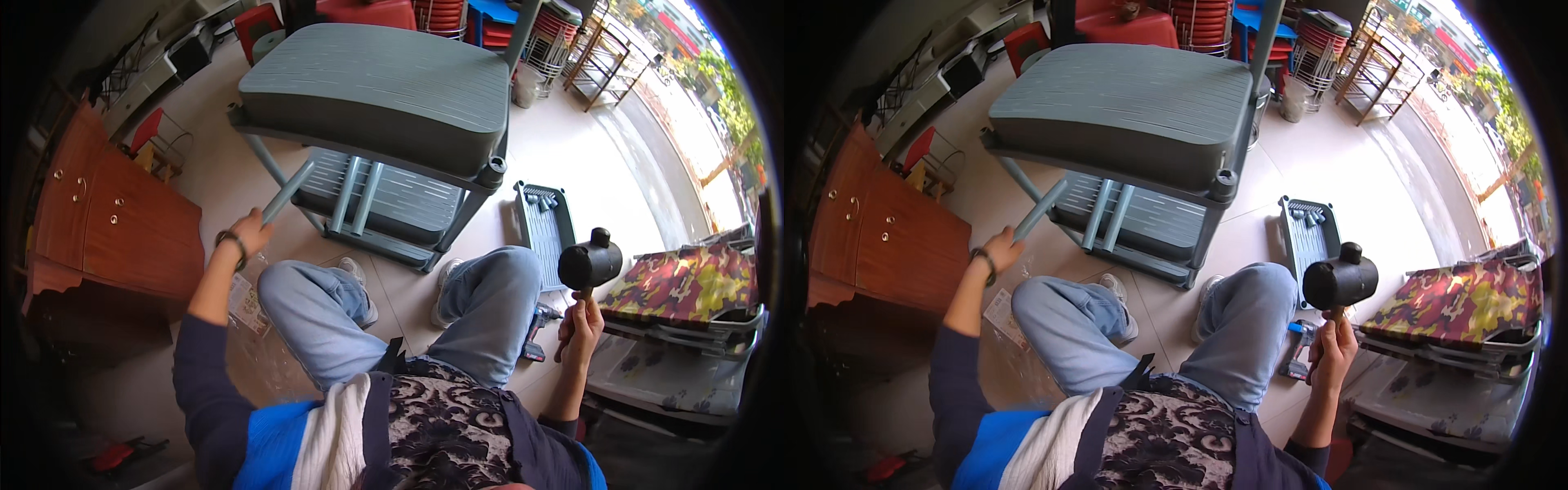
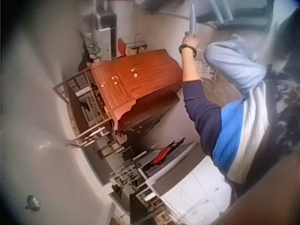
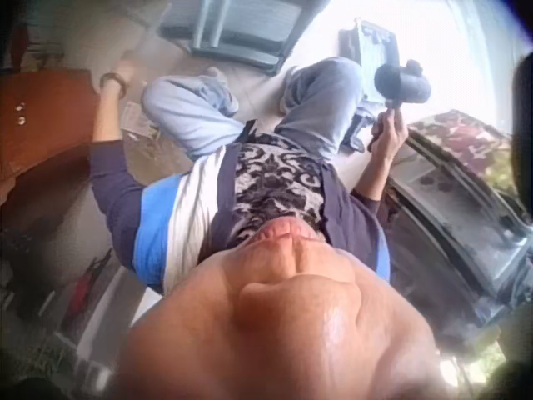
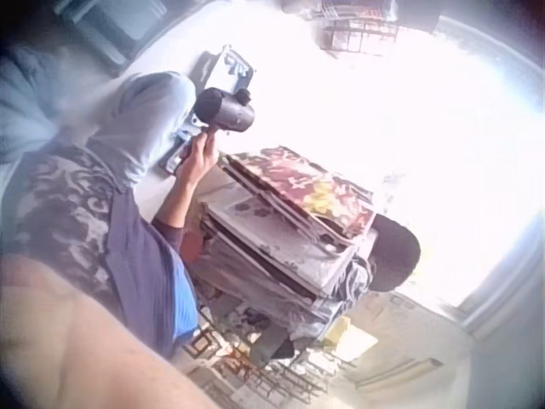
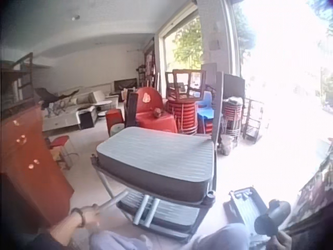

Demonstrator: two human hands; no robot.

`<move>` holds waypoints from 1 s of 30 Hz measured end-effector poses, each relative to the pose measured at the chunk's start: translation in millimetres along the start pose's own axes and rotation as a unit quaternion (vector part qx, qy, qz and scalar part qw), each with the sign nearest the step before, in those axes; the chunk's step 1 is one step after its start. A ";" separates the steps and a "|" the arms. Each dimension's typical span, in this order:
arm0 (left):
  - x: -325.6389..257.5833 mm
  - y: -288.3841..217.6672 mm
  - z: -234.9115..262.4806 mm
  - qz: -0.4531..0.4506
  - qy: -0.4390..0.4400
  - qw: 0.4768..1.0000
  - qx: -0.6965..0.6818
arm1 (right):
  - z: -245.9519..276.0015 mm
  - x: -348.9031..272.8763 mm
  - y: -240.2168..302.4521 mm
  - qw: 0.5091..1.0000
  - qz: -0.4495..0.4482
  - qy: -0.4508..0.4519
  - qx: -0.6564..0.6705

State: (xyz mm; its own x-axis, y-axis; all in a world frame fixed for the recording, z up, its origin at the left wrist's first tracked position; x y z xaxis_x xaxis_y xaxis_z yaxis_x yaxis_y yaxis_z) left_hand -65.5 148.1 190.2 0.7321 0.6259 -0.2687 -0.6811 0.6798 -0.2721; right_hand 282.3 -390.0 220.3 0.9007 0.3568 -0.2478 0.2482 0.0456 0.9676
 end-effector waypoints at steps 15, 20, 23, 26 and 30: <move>-4.4 -386.6 158.6 -0.563 -0.200 0.578 -0.556 | -9.2 4.1 17.1 0.993 0.052 0.096 0.051; 18.4 -394.9 141.1 -0.530 -0.274 0.644 -0.480 | 15.4 -9.4 11.9 0.994 0.048 0.069 0.066; 26.2 -393.3 138.5 -0.518 -0.262 0.645 -0.496 | 19.5 -4.1 15.0 0.993 0.054 0.070 0.076; 30.2 -394.9 140.5 -0.498 -0.240 0.655 -0.515 | 17.0 -0.4 20.7 0.993 0.068 0.072 0.065; 36.1 -396.7 134.8 -0.494 -0.229 0.633 -0.550 | 9.2 0.4 22.0 0.991 0.077 0.092 0.057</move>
State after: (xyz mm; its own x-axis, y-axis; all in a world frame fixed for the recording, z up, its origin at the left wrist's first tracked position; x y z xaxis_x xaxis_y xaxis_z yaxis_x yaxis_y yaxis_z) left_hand 232.7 -47.4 413.0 0.5625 0.3187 0.7629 0.7004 0.3066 -0.6445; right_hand 291.4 -397.4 241.1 0.8533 0.5162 -0.0741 0.1610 -0.1257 0.9789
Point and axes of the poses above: each hand's wrist, its own x-axis towards the middle knuckle, its own z-axis out of the back of the hand, y = z × x, the point moved 5 cm from there along x, towards the middle knuckle, and after that the axes turned 13 degrees about -z, right-handed, at the moved point
